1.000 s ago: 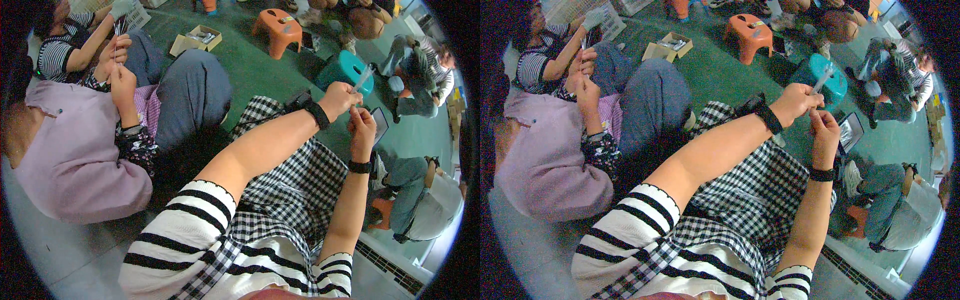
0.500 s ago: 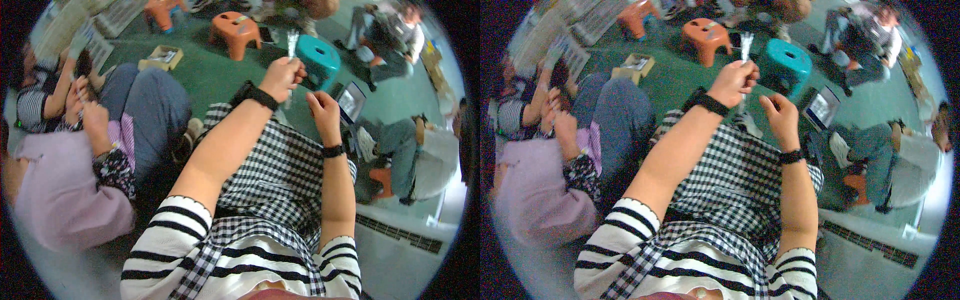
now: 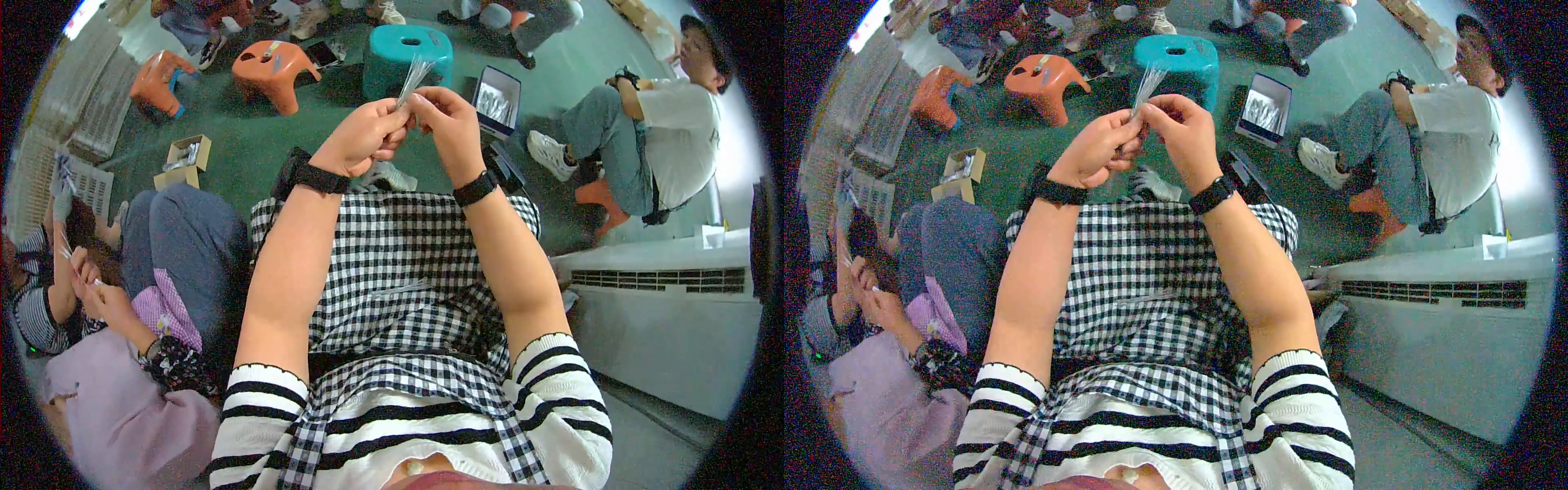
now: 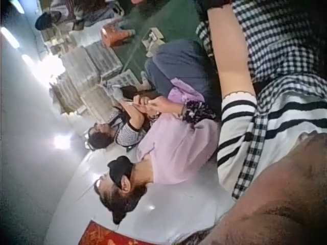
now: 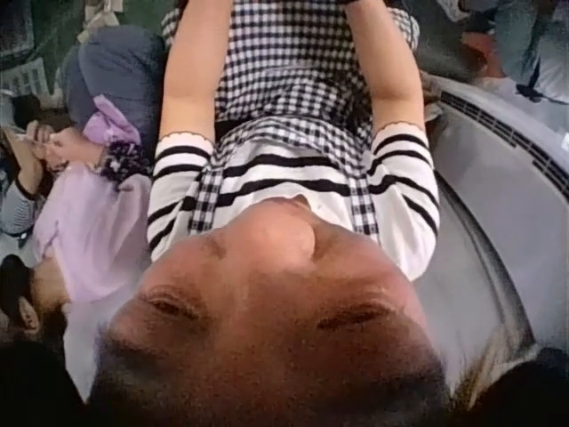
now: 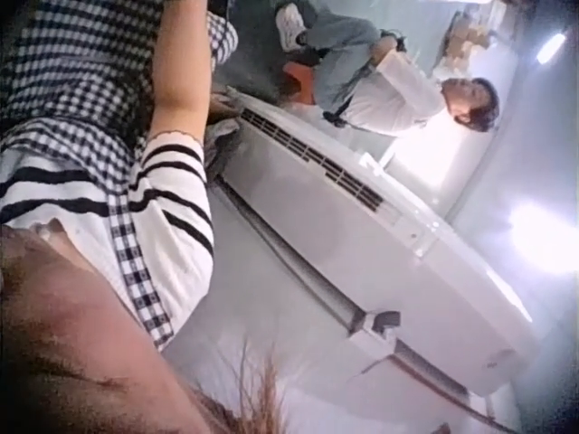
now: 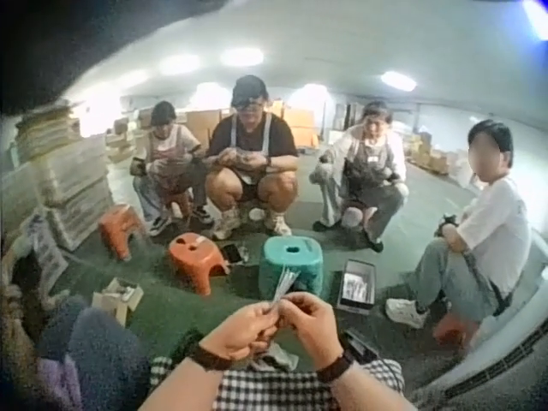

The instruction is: Assembling small plastic components by inserting white rods into black plastic sleeves or clips.

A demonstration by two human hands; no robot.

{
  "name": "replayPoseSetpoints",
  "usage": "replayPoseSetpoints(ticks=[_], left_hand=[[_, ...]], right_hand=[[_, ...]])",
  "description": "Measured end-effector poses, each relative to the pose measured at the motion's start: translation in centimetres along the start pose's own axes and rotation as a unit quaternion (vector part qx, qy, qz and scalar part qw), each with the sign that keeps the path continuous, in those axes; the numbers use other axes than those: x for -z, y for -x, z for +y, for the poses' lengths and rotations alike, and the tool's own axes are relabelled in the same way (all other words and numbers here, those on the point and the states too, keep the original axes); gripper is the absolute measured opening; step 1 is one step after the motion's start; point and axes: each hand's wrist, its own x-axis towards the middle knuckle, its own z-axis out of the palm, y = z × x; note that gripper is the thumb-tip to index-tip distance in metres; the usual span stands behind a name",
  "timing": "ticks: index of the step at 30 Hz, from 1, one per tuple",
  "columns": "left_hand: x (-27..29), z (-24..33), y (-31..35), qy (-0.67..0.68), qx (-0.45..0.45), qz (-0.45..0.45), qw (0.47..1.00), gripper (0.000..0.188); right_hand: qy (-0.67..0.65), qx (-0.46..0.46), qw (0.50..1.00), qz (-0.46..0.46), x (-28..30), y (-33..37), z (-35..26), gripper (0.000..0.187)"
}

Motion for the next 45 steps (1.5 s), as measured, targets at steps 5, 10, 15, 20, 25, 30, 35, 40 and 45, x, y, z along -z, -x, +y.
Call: replayPoseSetpoints(ticks=[5,10,15,20,25,30,35,40,45], left_hand=[[0.2,-0.7,-0.3,-0.042,0.002,-0.009,0.999,0.016],[0.1,-0.7,-0.4,-0.003,-0.027,0.018,0.999,0.015],[0.0,-0.6,-0.5,-0.012,-0.031,0.012,0.999,0.013],[0.5,-0.7,-0.3,-0.023,-0.049,0.028,0.998,0.012],[-0.2,-0.4,-0.3,0.000,-0.048,0.035,0.998,0.014],[0.3,-0.7,-0.4,0.002,-0.056,0.060,0.997,0.014],[0.6,-0.8,-0.6,-0.014,-0.062,0.064,0.996,0.015],[0.5,-0.8,-0.5,-0.041,-0.055,0.059,0.996,0.016],[0.3,-0.8,-0.4,-0.058,-0.057,0.064,0.995,0.016]], right_hand=[[-0.020,-0.032,0.999,-0.025,0.3,-0.2,-0.1,0.015],[-0.048,-0.044,0.997,-0.030,0.3,-0.1,-0.3,0.014],[-0.032,-0.059,0.997,-0.035,0.7,-0.1,-0.1,0.015],[-0.026,-0.066,0.997,-0.040,0.3,-0.1,-0.1,0.015],[-0.012,-0.059,0.998,-0.032,0.4,-0.1,-0.2,0.015],[-0.012,-0.052,0.998,-0.027,0.3,0.0,-0.3,0.013],[-0.018,-0.058,0.998,-0.037,0.5,0.0,-0.2,0.012],[-0.068,-0.049,0.996,0.003,0.5,-0.1,-0.7,0.013],[-0.102,-0.033,0.994,0.020,1.1,-0.4,-0.6,0.013]])
